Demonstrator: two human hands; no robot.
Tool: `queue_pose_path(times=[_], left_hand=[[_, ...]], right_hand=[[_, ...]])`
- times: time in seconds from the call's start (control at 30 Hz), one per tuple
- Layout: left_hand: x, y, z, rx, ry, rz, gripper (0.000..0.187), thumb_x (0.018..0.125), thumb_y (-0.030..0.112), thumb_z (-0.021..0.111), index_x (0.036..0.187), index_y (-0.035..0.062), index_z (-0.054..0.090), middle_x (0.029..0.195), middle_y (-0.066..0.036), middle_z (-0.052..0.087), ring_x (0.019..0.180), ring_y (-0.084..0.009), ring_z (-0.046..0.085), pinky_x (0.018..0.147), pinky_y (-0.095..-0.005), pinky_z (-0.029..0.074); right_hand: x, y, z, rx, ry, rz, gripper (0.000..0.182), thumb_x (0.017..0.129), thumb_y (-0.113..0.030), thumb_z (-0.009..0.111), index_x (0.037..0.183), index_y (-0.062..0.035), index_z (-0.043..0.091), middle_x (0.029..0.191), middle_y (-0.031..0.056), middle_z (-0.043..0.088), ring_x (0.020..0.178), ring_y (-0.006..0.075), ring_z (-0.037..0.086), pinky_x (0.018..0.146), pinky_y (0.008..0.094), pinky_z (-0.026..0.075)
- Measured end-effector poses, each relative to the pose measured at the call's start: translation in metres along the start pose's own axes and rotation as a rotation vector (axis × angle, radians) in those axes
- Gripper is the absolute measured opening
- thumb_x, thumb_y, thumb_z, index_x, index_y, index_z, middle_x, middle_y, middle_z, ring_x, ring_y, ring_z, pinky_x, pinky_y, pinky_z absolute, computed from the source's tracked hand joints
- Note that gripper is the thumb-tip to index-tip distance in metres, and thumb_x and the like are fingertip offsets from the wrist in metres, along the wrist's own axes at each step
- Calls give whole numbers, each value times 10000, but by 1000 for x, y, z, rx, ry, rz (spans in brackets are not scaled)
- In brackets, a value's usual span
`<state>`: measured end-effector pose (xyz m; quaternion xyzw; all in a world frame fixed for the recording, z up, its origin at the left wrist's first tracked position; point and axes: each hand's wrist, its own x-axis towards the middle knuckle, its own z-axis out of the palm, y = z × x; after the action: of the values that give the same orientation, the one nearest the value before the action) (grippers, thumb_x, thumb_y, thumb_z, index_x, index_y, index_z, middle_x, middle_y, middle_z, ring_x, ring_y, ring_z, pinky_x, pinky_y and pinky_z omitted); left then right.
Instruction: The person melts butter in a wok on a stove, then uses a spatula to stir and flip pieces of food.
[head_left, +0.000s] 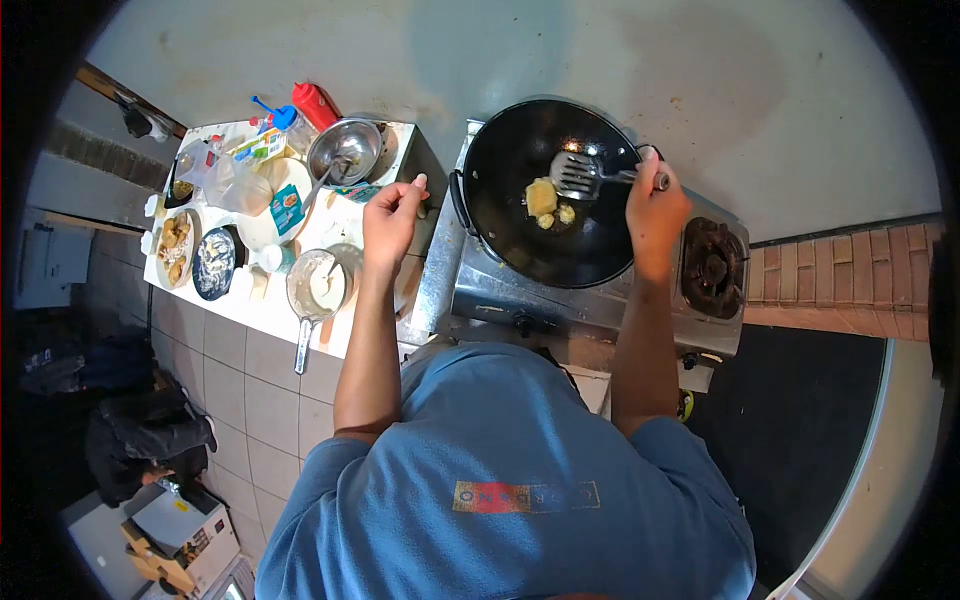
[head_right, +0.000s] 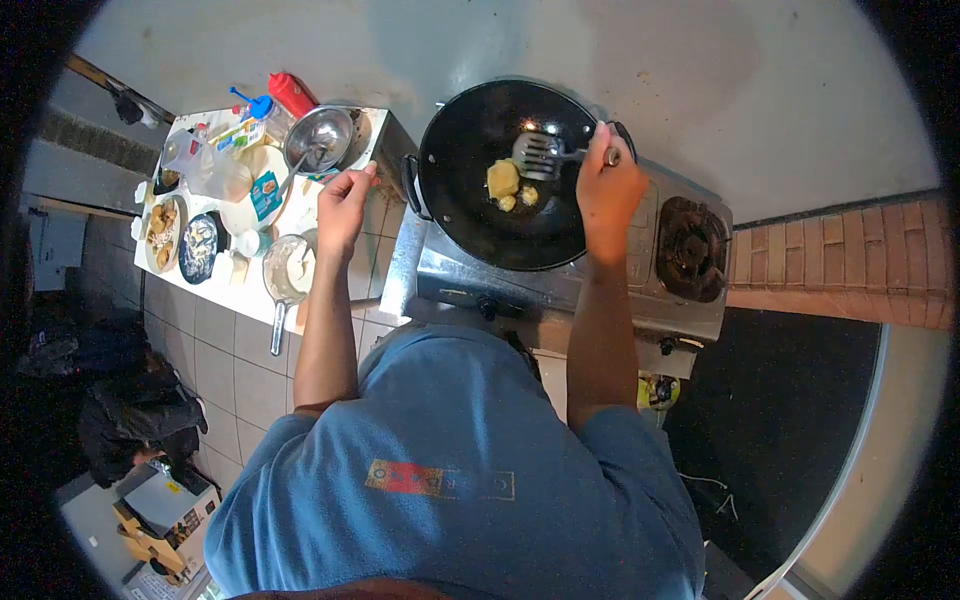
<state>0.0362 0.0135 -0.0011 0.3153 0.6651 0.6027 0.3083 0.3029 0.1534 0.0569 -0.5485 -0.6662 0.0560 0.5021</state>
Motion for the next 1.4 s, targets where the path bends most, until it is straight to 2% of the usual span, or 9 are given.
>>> queue_pose_path(times=[0.1, 0.17, 0.23, 0.47, 0.93, 1.07, 1.13, 1.33, 1.4], left_hand=[[-1, 2, 0, 1, 2, 0, 289, 860, 275, 626, 727, 19, 633, 575, 77, 451, 536, -14, 324, 481, -194, 233], [-3, 7, -3, 2, -35, -76, 270, 861, 278, 623, 719, 49, 611, 685, 59, 522, 634, -34, 371, 590, -193, 283], [-3, 5, -5, -4, -21, -65, 269, 861, 278, 622, 721, 48, 612, 687, 58, 525, 636, -34, 375, 593, -191, 285], [-3, 1, 0, -17, -7, -5, 286, 862, 269, 625, 730, 15, 630, 618, 59, 497, 573, -20, 355, 522, -188, 273], [-7, 11, -1, 9, -15, -22, 286, 864, 266, 625, 731, 13, 632, 620, 53, 515, 576, -19, 380, 528, -185, 288], [-5, 5, 1, 3, -6, -3, 286, 863, 267, 625, 731, 13, 633, 593, 65, 477, 555, -14, 353, 506, -187, 263], [-6, 7, 0, 10, -18, -27, 290, 862, 283, 623, 725, 27, 624, 624, 67, 480, 581, -22, 349, 533, -190, 261], [-6, 7, -3, 7, 8, 2, 284, 864, 270, 622, 736, 16, 633, 604, 65, 483, 564, -16, 356, 515, -187, 267], [-7, 7, -4, 2, 13, 17, 282, 865, 268, 621, 736, 17, 632, 608, 65, 484, 567, -17, 357, 517, -187, 268]], right_hand=[[1, -8, -1, 54, 56, -27, 372, 902, -303, 515, 659, -26, 568, 510, 141, 477, 430, 256, 470, 455, 347, 368], [2, -11, -5, 69, 91, -55, 372, 902, -300, 518, 652, -28, 562, 504, 137, 468, 425, 240, 460, 450, 340, 364], [3, -13, -16, -49, -12, -11, 355, 902, -288, 523, 655, -38, 577, 507, 126, 491, 425, 222, 485, 454, 323, 381], [-7, -18, 0, 57, 26, -105, 322, 892, -252, 550, 646, -45, 572, 493, 121, 485, 395, 222, 479, 432, 326, 383], [11, -8, -17, -109, -8, -18, 384, 890, -302, 533, 611, -38, 539, 502, 164, 480, 467, 366, 493, 431, 378, 375], [27, 11, -4, -167, -4, -109, 379, 885, -304, 534, 616, -38, 551, 534, 183, 504, 518, 381, 524, 464, 393, 394], [29, 13, 0, -150, -139, -70, 360, 877, -290, 542, 623, -36, 561, 560, 190, 522, 542, 389, 529, 484, 394, 403], [34, 4, -11, 97, -43, -18, 335, 871, -282, 552, 643, -38, 569, 559, 176, 522, 527, 383, 513, 478, 395, 401], [34, 13, -5, -10, -64, -70, 339, 874, -272, 552, 636, -31, 557, 532, 163, 494, 502, 370, 494, 470, 390, 395]])
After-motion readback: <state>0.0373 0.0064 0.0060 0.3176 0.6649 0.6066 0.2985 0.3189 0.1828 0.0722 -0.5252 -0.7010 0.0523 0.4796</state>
